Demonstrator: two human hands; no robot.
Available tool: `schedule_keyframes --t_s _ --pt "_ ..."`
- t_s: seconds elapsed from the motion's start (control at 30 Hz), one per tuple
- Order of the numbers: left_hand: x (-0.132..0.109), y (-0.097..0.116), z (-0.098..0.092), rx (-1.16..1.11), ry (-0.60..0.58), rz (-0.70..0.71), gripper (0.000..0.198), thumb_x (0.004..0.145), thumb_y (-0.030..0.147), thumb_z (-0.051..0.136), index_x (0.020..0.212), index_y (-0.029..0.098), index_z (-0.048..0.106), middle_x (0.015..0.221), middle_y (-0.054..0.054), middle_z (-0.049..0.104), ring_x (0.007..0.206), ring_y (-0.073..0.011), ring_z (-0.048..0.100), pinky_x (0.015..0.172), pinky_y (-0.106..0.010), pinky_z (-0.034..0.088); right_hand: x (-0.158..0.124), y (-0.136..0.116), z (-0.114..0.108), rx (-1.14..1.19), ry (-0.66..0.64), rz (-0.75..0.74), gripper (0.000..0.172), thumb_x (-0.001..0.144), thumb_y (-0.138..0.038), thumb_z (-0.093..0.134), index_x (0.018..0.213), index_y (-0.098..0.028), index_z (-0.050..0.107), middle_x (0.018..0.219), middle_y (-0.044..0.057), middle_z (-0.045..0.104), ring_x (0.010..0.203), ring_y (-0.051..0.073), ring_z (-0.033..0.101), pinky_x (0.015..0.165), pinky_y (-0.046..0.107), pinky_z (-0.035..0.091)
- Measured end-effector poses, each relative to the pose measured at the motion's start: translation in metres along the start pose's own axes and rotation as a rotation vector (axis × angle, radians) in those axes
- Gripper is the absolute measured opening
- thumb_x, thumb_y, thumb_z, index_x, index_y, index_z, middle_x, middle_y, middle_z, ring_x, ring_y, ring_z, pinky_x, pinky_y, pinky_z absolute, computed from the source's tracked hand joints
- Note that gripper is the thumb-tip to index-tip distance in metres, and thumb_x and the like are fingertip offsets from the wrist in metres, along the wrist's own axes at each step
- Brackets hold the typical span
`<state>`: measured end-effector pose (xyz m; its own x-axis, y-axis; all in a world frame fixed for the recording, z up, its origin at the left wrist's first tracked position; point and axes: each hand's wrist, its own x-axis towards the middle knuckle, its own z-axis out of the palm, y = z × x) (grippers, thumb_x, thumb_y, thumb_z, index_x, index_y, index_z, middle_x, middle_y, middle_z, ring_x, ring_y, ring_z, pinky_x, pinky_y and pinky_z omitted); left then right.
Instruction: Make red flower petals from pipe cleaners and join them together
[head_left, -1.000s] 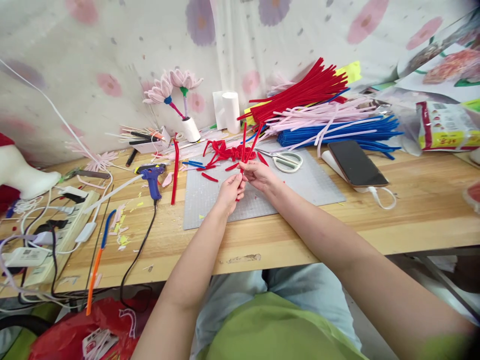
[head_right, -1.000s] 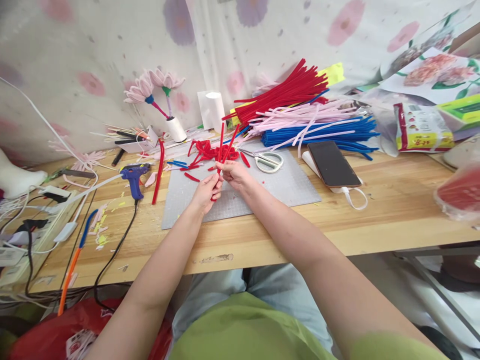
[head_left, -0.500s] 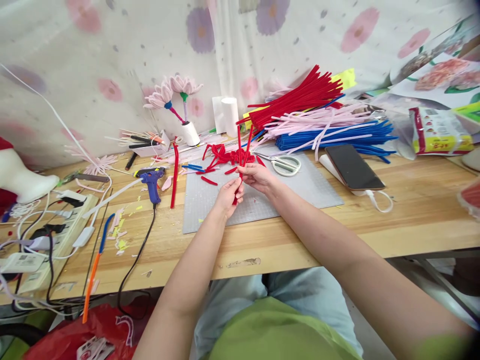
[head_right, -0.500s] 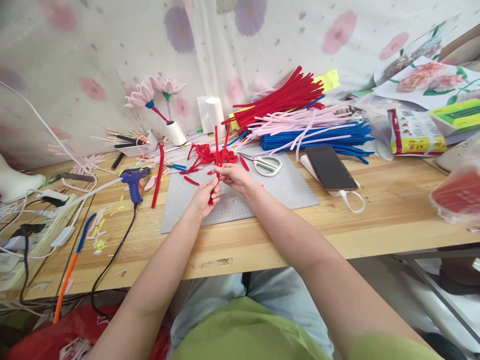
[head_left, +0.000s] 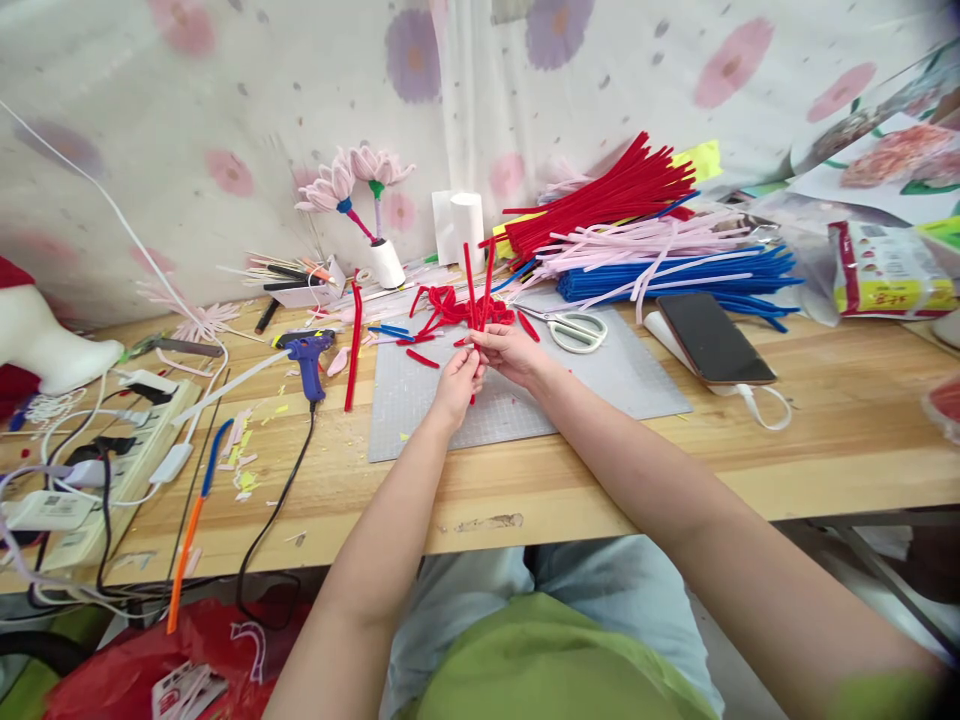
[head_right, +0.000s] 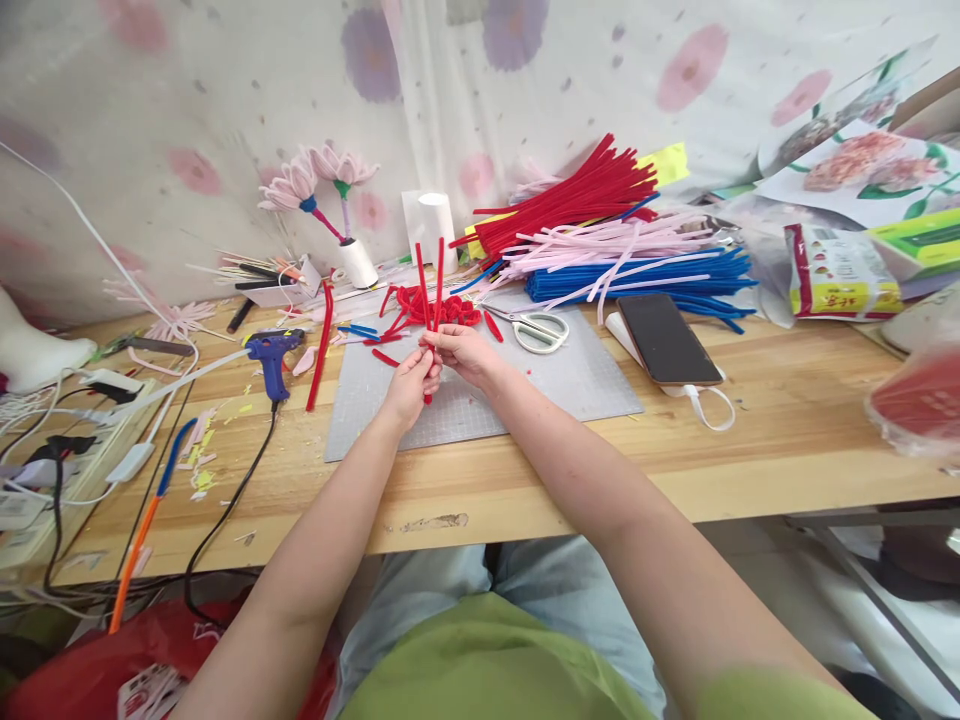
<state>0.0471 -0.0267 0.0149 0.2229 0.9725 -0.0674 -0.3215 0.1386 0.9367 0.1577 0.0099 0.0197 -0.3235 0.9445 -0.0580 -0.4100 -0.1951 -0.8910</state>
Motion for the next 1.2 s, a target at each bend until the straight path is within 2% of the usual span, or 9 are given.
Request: schedule_keyframes --t_s 0.17,0.37,0.5,0.63,0.73,0.83,0.93,1.1,1.2 --pt "0.002 0.017 -0.018 -0.015 0.183 0.101 0.021 0.082 0.029 0.053 0.067 0.016 0.048 0.049 0.007 0.035 0.038 -0.0012 0.023 0.039 -0.014 0.019 -0.001 0.003 0.004 -0.17 0.007 -0.05 0.031 0.059 -0.034 0.071 0.083 -0.016 0.062 0.062 -0.004 0.053 0.05 0.004 0.04 0.048 0.019 0.031" --pt "0.007 0.036 -0.047 -0.051 0.392 0.251 0.021 0.082 0.024 0.053 0.063 0.014 0.05 0.049 0.006 0.038 0.037 -0.0006 0.023 0.038 -0.015 0.018 0.014 0.015 0.022 -0.868 -0.004 -0.12 0.012 0.068 -0.023 0.064 0.076 -0.014 0.064 0.073 0.003 0.063 0.065 0.011 0.054 0.062 0.024 0.039" --pt "0.01 0.039 -0.057 -0.06 0.51 0.292 0.022 0.081 0.023 0.053 0.061 0.014 0.05 0.047 0.007 0.039 0.035 -0.0002 0.022 0.038 -0.016 0.016 0.031 0.026 0.044 -1.334 0.026 -0.274 0.016 0.075 -0.024 0.059 0.087 -0.016 0.064 0.09 0.008 0.064 0.086 0.019 0.056 0.074 0.029 0.04" --pt "0.011 0.038 -0.063 -0.054 0.603 0.27 0.022 0.079 0.024 0.054 0.059 0.014 0.049 0.044 0.007 0.039 0.033 -0.0002 0.022 0.037 -0.017 0.014 0.042 0.04 0.059 -1.564 0.064 -0.32 0.017 0.08 -0.025 0.053 0.091 -0.015 0.061 0.102 0.014 0.06 0.098 0.023 0.052 0.081 0.032 0.039" --pt "0.011 0.035 -0.066 -0.048 0.625 0.258 0.021 0.077 0.024 0.054 0.059 0.014 0.049 0.043 0.008 0.039 0.032 -0.0002 0.022 0.037 -0.017 0.014 0.046 0.044 0.057 -1.503 0.098 -0.306 0.016 0.084 -0.02 0.045 0.086 -0.015 0.059 0.097 0.012 0.06 0.093 0.022 0.053 0.078 0.031 0.038" --pt "0.011 0.03 -0.066 -0.036 0.622 0.254 0.019 0.077 0.021 0.053 0.059 0.014 0.049 0.044 0.007 0.042 0.033 -0.0005 0.025 0.037 -0.016 0.015 0.042 0.04 0.047 -1.292 0.16 -0.234 0.012 0.082 -0.021 0.044 0.082 -0.016 0.056 0.086 0.007 0.061 0.079 0.017 0.053 0.069 0.028 0.037" --pt "0.011 0.026 -0.06 -0.018 0.63 0.227 0.019 0.078 0.019 0.05 0.06 0.014 0.05 0.044 0.006 0.043 0.033 -0.0011 0.028 0.037 -0.016 0.018 0.03 0.033 0.034 -1.135 0.139 -0.203 0.008 0.079 -0.021 0.047 0.074 -0.016 0.052 0.073 0.002 0.058 0.066 0.013 0.048 0.063 0.025 0.034" --pt "0.013 0.015 -0.048 0.029 0.641 0.152 0.021 0.081 0.025 0.049 0.062 0.015 0.048 0.048 0.005 0.046 0.037 -0.0031 0.037 0.039 -0.015 0.029 0.011 0.034 0.015 -0.896 0.025 -0.194 0.01 0.077 -0.02 0.046 0.068 -0.018 0.045 0.062 -0.003 0.05 0.059 0.01 0.045 0.06 0.024 0.035" --pt "0.013 0.007 -0.042 0.01 0.573 0.18 0.02 0.081 0.027 0.051 0.064 0.016 0.048 0.06 0.004 0.051 0.049 -0.0048 0.048 0.046 -0.015 0.039 0.009 0.042 0.004 -0.784 0.054 -0.24 0.009 0.078 -0.024 0.046 0.071 -0.019 0.045 0.061 -0.004 0.05 0.058 0.011 0.045 0.058 0.024 0.036"
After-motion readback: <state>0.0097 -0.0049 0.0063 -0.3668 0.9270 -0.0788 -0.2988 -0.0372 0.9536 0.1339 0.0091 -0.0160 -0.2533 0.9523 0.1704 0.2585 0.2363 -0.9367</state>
